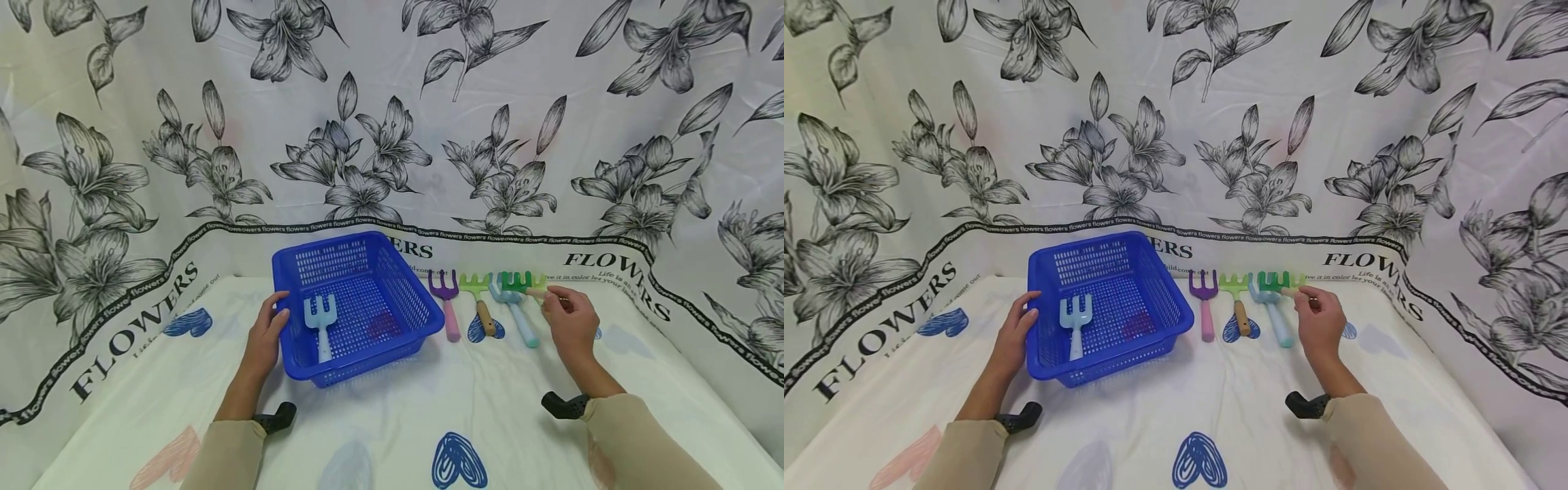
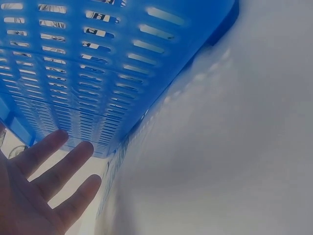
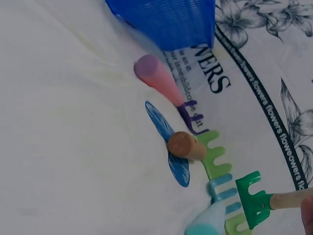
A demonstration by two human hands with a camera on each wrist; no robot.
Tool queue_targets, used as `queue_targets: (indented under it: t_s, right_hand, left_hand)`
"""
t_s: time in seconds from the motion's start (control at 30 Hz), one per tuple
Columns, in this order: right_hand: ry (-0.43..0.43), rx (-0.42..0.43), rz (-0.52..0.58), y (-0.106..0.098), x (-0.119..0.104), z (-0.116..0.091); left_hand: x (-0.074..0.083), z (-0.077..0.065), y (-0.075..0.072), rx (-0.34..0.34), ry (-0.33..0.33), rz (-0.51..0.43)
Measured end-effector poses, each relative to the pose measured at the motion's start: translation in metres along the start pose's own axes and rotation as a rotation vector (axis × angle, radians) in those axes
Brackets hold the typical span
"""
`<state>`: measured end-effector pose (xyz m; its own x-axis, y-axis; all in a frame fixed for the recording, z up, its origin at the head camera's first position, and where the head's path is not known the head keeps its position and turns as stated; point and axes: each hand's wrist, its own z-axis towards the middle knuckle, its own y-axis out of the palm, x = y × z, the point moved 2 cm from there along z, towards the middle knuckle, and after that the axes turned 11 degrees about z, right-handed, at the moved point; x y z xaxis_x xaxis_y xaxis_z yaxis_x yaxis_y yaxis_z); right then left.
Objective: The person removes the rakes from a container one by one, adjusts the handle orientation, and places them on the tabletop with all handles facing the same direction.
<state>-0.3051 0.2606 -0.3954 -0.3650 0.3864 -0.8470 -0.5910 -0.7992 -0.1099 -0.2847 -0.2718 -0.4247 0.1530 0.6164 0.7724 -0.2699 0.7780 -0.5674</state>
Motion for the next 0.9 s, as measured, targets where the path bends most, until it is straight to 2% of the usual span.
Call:
queue_targets:
  t_s: [0.17,0.4,0.9]
  right_hand:
    - [0.045,0.030,-0.027,-0.011,0.007,0.005]
    - [0.040,0.065,-0.065,-0.026,0.017,0.009]
    - [0.109,0.151,-0.138,-0.049,0.038,0.019]
  left_hand:
    - [-0.001,0.000,0.000,-0.001,-0.002,-0.003]
    - [0.000,0.000,0.000,-0.002,-0.005,-0.005]
    - [0.000,-0.001,0.000,-0.007,-0.008,-0.003]
